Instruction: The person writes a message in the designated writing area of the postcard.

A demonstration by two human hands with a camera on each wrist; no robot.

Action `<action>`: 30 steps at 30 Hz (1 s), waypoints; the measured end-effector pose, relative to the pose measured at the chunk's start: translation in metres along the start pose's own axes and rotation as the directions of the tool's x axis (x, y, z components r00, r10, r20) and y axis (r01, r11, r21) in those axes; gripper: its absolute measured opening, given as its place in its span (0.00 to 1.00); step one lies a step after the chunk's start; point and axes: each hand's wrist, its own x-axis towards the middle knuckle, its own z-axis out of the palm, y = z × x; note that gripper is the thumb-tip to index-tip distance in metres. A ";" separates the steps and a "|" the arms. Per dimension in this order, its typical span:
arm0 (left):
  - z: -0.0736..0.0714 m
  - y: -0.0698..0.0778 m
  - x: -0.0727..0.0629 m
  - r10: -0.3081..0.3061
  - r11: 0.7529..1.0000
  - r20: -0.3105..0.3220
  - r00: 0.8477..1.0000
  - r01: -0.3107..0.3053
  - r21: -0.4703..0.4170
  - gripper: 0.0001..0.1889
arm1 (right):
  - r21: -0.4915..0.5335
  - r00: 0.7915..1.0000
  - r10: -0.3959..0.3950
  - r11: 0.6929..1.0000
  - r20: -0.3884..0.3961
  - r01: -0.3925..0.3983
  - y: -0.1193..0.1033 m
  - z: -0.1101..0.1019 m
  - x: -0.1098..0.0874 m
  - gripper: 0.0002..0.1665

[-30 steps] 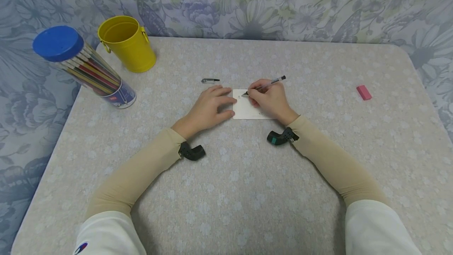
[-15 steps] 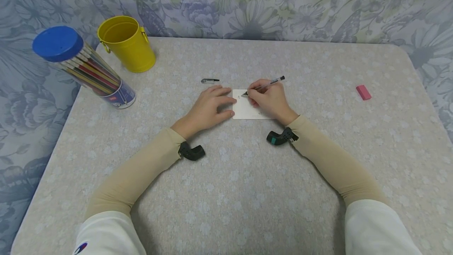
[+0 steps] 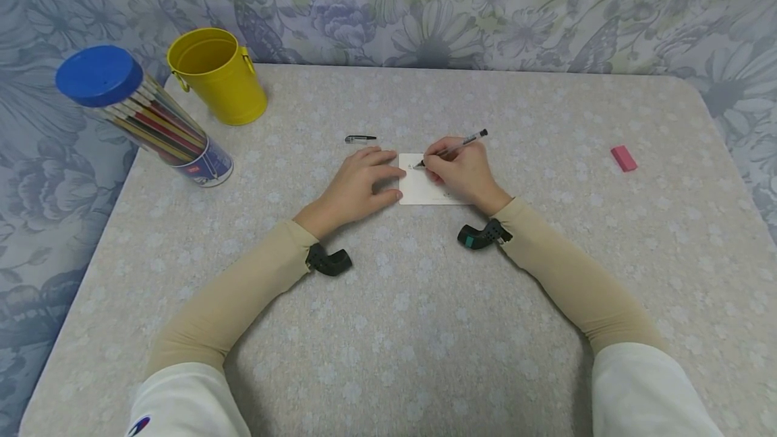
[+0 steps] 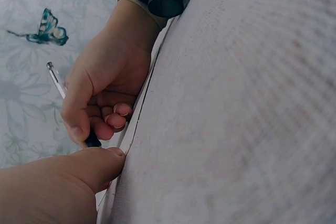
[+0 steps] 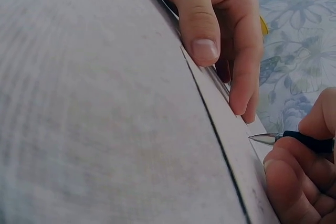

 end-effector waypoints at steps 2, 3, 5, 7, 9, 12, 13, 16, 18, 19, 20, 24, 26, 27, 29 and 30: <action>0.000 0.000 0.000 0.001 1.000 0.000 1.000 -0.001 0.001 0.19 | 0.003 1.000 -0.001 1.000 -0.001 0.001 0.000 0.000 0.000 0.07; 0.000 0.000 0.000 0.001 1.000 0.000 1.000 -0.001 0.002 0.20 | 0.007 1.000 -0.003 1.000 -0.003 0.003 0.001 0.000 0.000 0.07; 0.000 0.000 0.000 0.001 1.000 -0.001 1.000 -0.001 0.002 0.20 | 0.015 1.000 -0.003 1.000 -0.010 0.003 0.002 0.001 0.000 0.07; 0.000 0.000 0.000 0.000 1.000 -0.001 1.000 0.000 0.002 0.20 | 0.024 1.000 0.000 1.000 -0.017 0.001 0.002 0.001 0.000 0.08; 0.000 0.000 0.000 -0.001 1.000 -0.001 1.000 0.001 0.002 0.20 | 0.032 1.000 0.006 0.999 -0.022 -0.005 0.002 0.001 0.000 0.08; 0.000 0.000 0.000 -0.002 1.000 -0.001 1.000 0.002 0.001 0.20 | 0.040 1.000 0.013 0.999 -0.023 -0.012 0.001 0.001 0.000 0.08; 0.000 0.000 0.000 -0.002 1.000 -0.001 1.000 0.002 0.000 0.20 | 0.042 1.000 0.014 0.999 -0.023 -0.013 0.001 0.001 -0.001 0.08; 0.001 0.000 0.000 -0.001 1.000 0.000 1.000 0.001 0.000 0.20 | 0.053 1.000 0.016 0.998 -0.021 -0.014 0.000 0.001 -0.001 0.08; 0.001 0.000 0.000 0.000 1.000 -0.001 1.000 0.000 0.000 0.20 | 0.062 1.000 0.015 0.998 -0.021 -0.013 0.000 0.001 -0.001 0.08; 0.001 0.000 0.000 0.000 1.000 -0.001 1.000 0.000 0.000 0.20 | 0.065 1.000 0.015 0.998 -0.021 -0.014 0.000 0.001 -0.001 0.08; 0.001 -0.001 0.000 0.000 1.000 -0.001 1.000 0.000 0.000 0.20 | 0.068 1.000 0.016 0.998 -0.020 -0.014 0.001 0.001 -0.001 0.08; 0.001 -0.001 0.000 0.001 1.000 -0.002 1.000 -0.001 -0.001 0.20 | 0.064 1.000 0.022 0.998 -0.021 -0.021 0.001 0.001 -0.001 0.08; 0.001 -0.001 0.000 0.002 1.000 -0.003 1.000 -0.002 -0.001 0.20 | 0.059 0.999 0.023 0.998 -0.022 -0.022 0.002 0.001 0.000 0.08; 0.001 -0.001 0.000 0.003 1.000 -0.004 1.000 -0.003 0.000 0.20 | 0.057 0.999 0.023 0.998 -0.023 -0.021 0.002 0.001 0.000 0.08; 0.001 0.000 0.000 0.005 1.000 -0.006 1.000 -0.005 0.000 0.20 | 0.057 1.000 0.022 0.998 -0.022 -0.021 0.002 0.001 0.000 0.08; 0.001 0.000 0.000 0.006 1.000 -0.006 1.000 -0.006 -0.001 0.20 | 0.058 1.000 0.022 0.998 -0.022 -0.021 0.002 0.001 0.000 0.09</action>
